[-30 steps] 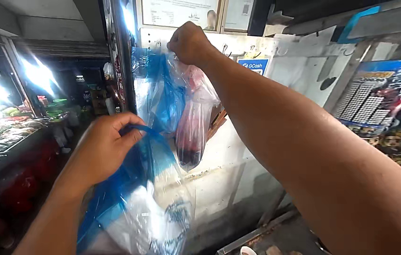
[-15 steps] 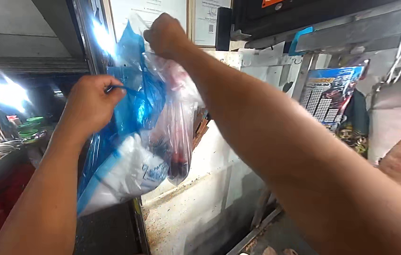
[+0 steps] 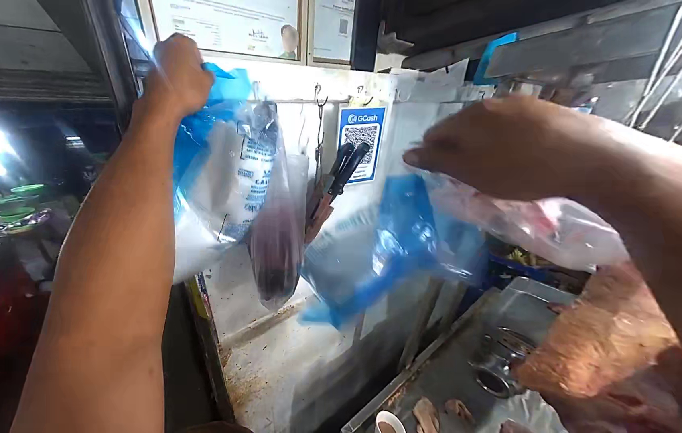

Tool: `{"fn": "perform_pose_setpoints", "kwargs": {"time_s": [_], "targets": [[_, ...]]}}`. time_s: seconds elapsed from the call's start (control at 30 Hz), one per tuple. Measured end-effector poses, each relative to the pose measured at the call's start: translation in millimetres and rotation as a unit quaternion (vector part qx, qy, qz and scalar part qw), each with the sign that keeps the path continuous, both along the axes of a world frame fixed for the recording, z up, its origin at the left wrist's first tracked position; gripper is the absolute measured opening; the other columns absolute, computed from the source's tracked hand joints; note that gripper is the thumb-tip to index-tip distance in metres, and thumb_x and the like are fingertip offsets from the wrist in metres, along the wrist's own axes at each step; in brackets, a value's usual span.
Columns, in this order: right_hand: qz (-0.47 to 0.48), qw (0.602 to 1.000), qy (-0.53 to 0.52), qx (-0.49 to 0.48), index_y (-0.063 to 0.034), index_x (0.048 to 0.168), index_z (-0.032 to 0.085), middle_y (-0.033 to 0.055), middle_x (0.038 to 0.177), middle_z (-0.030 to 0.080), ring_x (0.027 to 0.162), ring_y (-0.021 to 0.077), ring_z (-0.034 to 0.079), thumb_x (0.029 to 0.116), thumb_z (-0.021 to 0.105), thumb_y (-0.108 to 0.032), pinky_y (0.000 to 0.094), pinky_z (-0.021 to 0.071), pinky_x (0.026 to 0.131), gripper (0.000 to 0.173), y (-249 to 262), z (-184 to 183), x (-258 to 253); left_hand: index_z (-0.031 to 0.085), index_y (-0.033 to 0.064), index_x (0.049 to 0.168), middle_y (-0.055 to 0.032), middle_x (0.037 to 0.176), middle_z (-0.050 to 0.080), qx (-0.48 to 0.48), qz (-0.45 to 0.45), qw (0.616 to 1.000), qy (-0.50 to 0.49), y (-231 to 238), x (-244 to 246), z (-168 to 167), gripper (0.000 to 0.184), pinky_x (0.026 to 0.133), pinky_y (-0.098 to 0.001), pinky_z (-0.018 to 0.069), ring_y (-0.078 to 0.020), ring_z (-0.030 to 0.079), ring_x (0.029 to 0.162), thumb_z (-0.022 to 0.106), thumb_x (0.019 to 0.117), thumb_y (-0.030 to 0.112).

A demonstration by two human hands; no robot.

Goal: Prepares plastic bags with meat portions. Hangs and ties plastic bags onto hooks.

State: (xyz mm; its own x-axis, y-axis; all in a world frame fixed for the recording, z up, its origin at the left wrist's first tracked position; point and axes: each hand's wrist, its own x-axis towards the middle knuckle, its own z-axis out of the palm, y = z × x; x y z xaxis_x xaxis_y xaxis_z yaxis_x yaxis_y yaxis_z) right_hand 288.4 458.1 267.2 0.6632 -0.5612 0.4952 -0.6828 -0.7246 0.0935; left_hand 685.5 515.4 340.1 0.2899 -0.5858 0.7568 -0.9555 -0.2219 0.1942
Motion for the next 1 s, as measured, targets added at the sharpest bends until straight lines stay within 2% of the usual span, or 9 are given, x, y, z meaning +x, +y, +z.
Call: {"fn": "perform_pose_setpoints", "kwargs": {"time_s": [0.1,0.27,0.47,0.6,0.77,0.83,0.9,0.97,1.0], "targets": [[0.002,0.999,0.030,-0.012,-0.0185,0.079,0.066,0.0013,0.062,0.060,0.054,0.0208,0.061,0.1061,0.054,-0.042,0.0470,0.0499,0.048,0.038,-3.6,-23.3,-40.4,0.064,-0.0084,0.112,-0.0292,0.112,0.066,-0.050,0.009,0.991,0.121,-6.4,14.4,-5.2,0.037,0.092,-0.0673,0.0492,-0.0425,0.065,0.105,0.069,0.0916,0.023],[0.005,0.997,0.036,-0.065,-0.0201,0.077,0.066,-0.0012,0.059,0.058,0.054,0.0198,0.060,0.1026,0.059,-0.035,0.0463,0.0469,0.048,0.031,-3.5,-47.1,-67.6,0.065,-0.0016,0.114,-0.0194,0.111,0.067,-0.090,-0.024,0.978,0.189,-5.8,17.8,-17.2,0.035,0.091,-0.0549,0.0525,-0.0293,0.066,0.101,0.072,0.0922,0.025],[0.071,0.994,-0.026,-0.081,-0.0191,0.073,0.064,-0.0030,0.056,0.054,0.050,0.0170,0.056,0.1003,0.057,-0.035,0.0433,0.0409,0.045,0.032,-3.4,-61.4,-59.5,0.059,-0.0056,0.125,-0.0277,0.121,0.065,-0.063,0.031,0.991,0.111,2.6,0.4,-34.6,0.035,0.100,-0.0609,0.0471,-0.0405,0.063,0.116,0.061,0.0991,0.018],[0.095,0.993,-0.015,-0.074,-0.0248,0.074,0.065,-0.0074,0.054,0.053,0.047,0.0115,0.053,0.1013,0.055,-0.040,0.0391,0.0416,0.042,0.032,0.0,-54.8,-35.6,0.059,-0.0025,0.124,-0.0255,0.117,0.066,-0.071,-0.001,0.994,0.078,6.3,16.8,-41.2,0.038,0.097,-0.0577,0.0505,-0.0383,0.065,0.110,0.065,0.0969,0.023],[0.144,0.989,0.013,-0.013,-0.0233,0.084,0.069,-0.0063,0.063,0.060,0.052,0.0086,0.058,0.1061,0.054,-0.038,0.0339,0.0494,0.046,0.031,37.2,-13.2,13.5,0.051,0.0076,0.148,-0.0198,0.132,0.063,-0.060,-0.071,0.994,0.057,73.3,-8.0,-36.7,0.065,0.101,-0.0568,0.0499,-0.0320,0.064,0.116,0.069,0.0958,0.041],[0.176,0.984,0.030,0.010,-0.0225,0.086,0.071,-0.0048,0.069,0.062,0.060,0.0099,0.060,0.1076,0.050,-0.040,0.0363,0.0503,0.053,0.035,50.9,5.9,36.0,0.063,0.0081,0.132,-0.0124,0.119,0.066,-0.102,-0.048,0.993,0.018,108.6,-51.6,-37.6,0.049,0.092,-0.0474,0.0533,-0.0207,0.065,0.102,0.066,0.0973,0.041],[0.207,0.978,0.030,0.018,-0.0228,0.081,0.067,-0.0056,0.063,0.056,0.054,0.0081,0.055,0.1074,0.048,-0.042,0.0330,0.0442,0.046,0.037,66.9,21.0,58.8,0.069,0.0155,0.095,0.0023,0.084,0.061,-0.133,-0.021,0.989,-0.068,130.6,-69.8,-39.9,0.024,0.070,-0.0335,0.0487,-0.0052,0.058,0.075,0.064,0.0982,0.039],[0.243,0.970,0.021,0.005,-0.0218,0.077,0.066,-0.0061,0.058,0.052,0.049,0.0062,0.049,0.1060,0.050,-0.039,0.0306,0.0395,0.045,0.037,77.2,35.2,83.7,0.069,0.0282,0.079,0.0137,0.072,0.058,-0.228,-0.144,0.925,-0.266,118.2,8.3,-37.1,0.022,0.051,-0.0217,0.0455,0.0063,0.054,0.063,0.065,0.0984,0.035],[0.311,0.950,0.029,-0.015,-0.0221,0.077,0.069,-0.0074,0.060,0.054,0.052,0.0039,0.050,0.1055,0.052,-0.034,0.0285,0.0405,0.048,0.035,66.0,47.3,103.2,0.072,0.0274,0.084,0.0127,0.078,0.063,-0.224,-0.240,0.901,-0.283,113.5,43.7,-28.8,0.017,0.052,-0.0209,0.0491,0.0053,0.059,0.068,0.065,0.0995,0.030]]}}
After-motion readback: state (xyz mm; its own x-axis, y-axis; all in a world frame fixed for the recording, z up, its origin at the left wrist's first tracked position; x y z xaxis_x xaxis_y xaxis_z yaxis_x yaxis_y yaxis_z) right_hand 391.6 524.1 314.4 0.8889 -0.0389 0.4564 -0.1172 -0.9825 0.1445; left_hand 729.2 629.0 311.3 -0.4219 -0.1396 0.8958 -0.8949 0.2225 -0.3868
